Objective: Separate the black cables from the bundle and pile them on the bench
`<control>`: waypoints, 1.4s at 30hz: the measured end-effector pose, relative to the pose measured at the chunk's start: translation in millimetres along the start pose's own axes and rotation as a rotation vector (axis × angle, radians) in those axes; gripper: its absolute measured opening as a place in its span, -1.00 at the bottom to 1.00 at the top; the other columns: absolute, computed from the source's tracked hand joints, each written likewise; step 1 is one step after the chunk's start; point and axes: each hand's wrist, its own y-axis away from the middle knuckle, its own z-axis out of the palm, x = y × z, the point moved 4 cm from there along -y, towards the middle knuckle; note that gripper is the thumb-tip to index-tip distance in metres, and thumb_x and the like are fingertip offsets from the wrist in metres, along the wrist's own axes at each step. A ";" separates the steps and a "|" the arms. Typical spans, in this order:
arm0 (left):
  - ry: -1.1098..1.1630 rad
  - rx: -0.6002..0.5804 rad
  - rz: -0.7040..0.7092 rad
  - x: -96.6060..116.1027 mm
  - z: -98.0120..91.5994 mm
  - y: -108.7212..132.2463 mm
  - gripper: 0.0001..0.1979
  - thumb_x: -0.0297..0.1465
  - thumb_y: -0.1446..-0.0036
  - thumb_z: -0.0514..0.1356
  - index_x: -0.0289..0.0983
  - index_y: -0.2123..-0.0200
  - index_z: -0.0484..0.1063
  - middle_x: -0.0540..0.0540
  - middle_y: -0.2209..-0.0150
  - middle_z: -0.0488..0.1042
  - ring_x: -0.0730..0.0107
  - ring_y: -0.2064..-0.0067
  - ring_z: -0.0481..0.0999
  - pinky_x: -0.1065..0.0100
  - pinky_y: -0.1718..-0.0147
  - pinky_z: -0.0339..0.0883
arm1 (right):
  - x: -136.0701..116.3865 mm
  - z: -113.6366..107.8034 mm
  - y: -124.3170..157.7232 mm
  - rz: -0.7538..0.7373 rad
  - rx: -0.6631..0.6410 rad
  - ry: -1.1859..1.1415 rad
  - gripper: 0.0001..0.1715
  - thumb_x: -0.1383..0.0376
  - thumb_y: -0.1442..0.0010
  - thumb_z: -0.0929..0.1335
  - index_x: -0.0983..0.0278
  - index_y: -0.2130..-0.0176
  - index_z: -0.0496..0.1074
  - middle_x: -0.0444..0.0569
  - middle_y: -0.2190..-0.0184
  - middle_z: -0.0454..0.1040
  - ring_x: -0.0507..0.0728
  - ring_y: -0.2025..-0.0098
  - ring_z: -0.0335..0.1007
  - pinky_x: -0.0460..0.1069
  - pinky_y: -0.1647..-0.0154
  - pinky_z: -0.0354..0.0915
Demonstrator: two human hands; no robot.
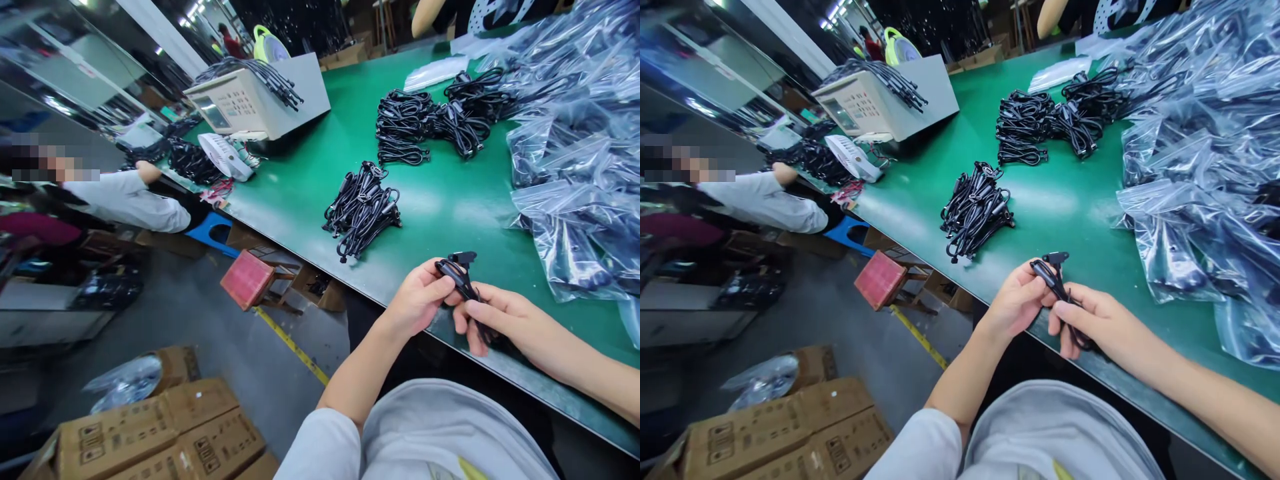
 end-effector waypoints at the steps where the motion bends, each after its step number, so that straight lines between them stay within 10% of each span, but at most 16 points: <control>1: -0.014 0.008 -0.004 0.1 -0.8 0.8 -0.57 -0.13 0.03 0.52 -0.28 0.28 0.48 0.01 0.37 0.45 0.56 0.45 0.26 0.37 0.35 0.22 | -0.3 1.0 0.0 0.005 -0.024 -0.026 -0.39 -0.28 -0.22 0.38 0.19 0.26 0.43 -0.11 0.47 0.53 0.09 0.56 0.43 0.02 0.47 0.33; 5: -0.060 0.046 0.085 2.1 -0.7 1.5 -0.51 -0.09 -0.03 0.48 -0.23 0.11 0.43 -0.06 0.21 0.50 0.44 0.26 0.46 0.34 0.15 0.34 | 0.8 -5.6 3.8 -0.048 0.079 0.198 -0.45 -0.22 -0.36 0.27 0.17 0.29 0.41 -0.16 0.54 0.43 0.06 0.60 0.34 0.01 0.50 0.23; 11: -0.351 0.222 0.422 5.9 -2.2 5.9 -0.49 -0.15 -0.06 0.48 -0.19 0.00 0.44 -0.09 0.03 0.47 0.36 0.01 0.48 0.33 -0.08 0.35 | -4.7 -24.0 20.3 -0.368 0.588 1.151 -0.49 -0.10 -0.41 0.22 0.09 -0.06 0.54 0.09 0.34 0.63 0.26 0.45 0.46 0.09 0.47 0.06; 23: -0.378 0.165 0.473 1.7 -6.0 6.2 -0.63 -0.28 -0.26 0.35 -0.04 -0.13 0.57 -0.09 -0.14 0.41 0.36 -0.05 0.48 0.34 -0.06 0.45 | -17.4 -13.8 33.6 -0.493 0.670 1.641 -0.54 0.18 -0.48 0.23 0.21 -0.27 0.39 0.02 0.50 0.49 0.21 0.50 0.36 0.10 0.52 -0.05; 36: -0.259 0.121 0.543 4.4 -2.7 4.1 -0.81 -0.40 -0.27 0.34 -0.03 0.09 0.66 -0.03 -0.01 0.50 0.39 -0.04 0.51 0.41 0.07 0.49 | -25.8 4.4 32.7 -0.758 0.721 1.954 -0.61 0.19 -0.48 0.30 0.49 -0.05 0.44 -0.05 0.51 0.41 0.17 0.52 0.33 0.07 0.45 0.09; 42: -0.359 0.114 0.497 4.3 -3.8 3.4 -0.84 -0.34 -0.28 0.33 -0.09 0.07 0.64 -0.07 -0.02 0.49 0.30 -0.10 0.50 0.31 -0.05 0.46 | -18.5 -13.2 22.2 -0.366 0.523 1.135 -0.61 0.00 -0.45 0.27 0.23 0.06 0.46 -0.03 0.43 0.51 0.21 0.45 0.43 0.05 0.44 0.16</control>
